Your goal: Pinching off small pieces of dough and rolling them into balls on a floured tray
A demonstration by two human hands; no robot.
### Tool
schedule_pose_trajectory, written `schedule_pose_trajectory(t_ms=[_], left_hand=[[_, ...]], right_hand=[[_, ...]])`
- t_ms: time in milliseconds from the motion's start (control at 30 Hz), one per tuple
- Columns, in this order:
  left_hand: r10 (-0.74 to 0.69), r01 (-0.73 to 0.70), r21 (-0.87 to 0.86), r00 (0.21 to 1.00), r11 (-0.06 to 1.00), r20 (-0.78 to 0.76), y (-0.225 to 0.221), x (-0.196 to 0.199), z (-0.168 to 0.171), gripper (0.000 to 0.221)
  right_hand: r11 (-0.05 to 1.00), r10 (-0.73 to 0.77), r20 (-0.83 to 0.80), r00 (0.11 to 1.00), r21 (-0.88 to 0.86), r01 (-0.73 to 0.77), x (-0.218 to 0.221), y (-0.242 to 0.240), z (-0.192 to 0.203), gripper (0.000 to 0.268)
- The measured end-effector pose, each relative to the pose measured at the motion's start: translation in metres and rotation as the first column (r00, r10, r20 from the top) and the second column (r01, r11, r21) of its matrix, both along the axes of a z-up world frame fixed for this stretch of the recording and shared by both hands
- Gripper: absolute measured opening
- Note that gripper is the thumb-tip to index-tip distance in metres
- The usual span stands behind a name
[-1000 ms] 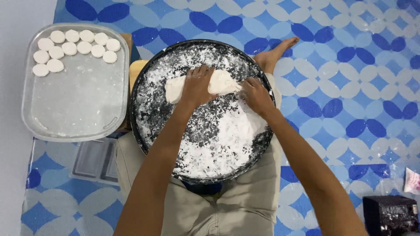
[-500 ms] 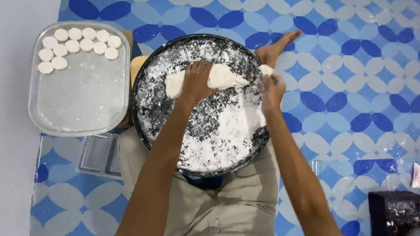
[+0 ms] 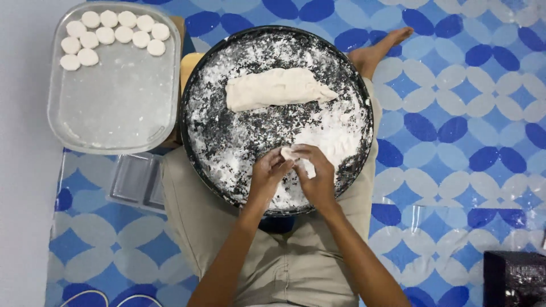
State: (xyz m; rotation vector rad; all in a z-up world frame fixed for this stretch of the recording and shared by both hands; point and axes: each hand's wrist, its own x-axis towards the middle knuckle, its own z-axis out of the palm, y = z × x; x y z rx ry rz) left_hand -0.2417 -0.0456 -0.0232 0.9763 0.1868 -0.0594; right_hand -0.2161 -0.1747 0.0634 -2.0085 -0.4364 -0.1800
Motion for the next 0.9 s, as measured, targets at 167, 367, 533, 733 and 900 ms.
schedule_pose_trajectory(t_ms=[167, 367, 533, 733, 900], left_hand=[[-0.021, 0.017, 0.093, 0.999, 0.995, 0.035, 0.005, -0.024, -0.012, 0.042], [-0.131, 0.114, 0.224, 0.989, 0.968, 0.066, 0.000, -0.037, -0.041, 0.036], [-0.124, 0.102, 0.278, 0.990, 0.955, 0.062, 0.005, -0.040, 0.011, 0.036], [-0.075, 0.032, -0.231, 0.980, 0.973, -0.182, 0.005, -0.041, -0.002, 0.036], [-0.160, 0.176, 0.059, 0.963, 0.983, -0.217, 0.004, -0.040, 0.055, 0.065]], right_hand=[[0.998, 0.025, 0.043, 0.999, -0.063, -0.023, -0.014, 0.006, -0.007, 0.060], [0.924, 0.268, -0.110, 0.957, -0.253, -0.288, -0.007, -0.008, 0.015, 0.079], [0.932, 0.316, -0.042, 0.948, -0.174, -0.318, -0.010, -0.010, 0.001, 0.058], [0.957, 0.225, 0.204, 0.953, -0.228, -0.177, -0.008, -0.003, -0.008, 0.028], [0.932, 0.090, 0.252, 0.963, -0.362, 0.007, -0.028, 0.002, 0.001, 0.038]])
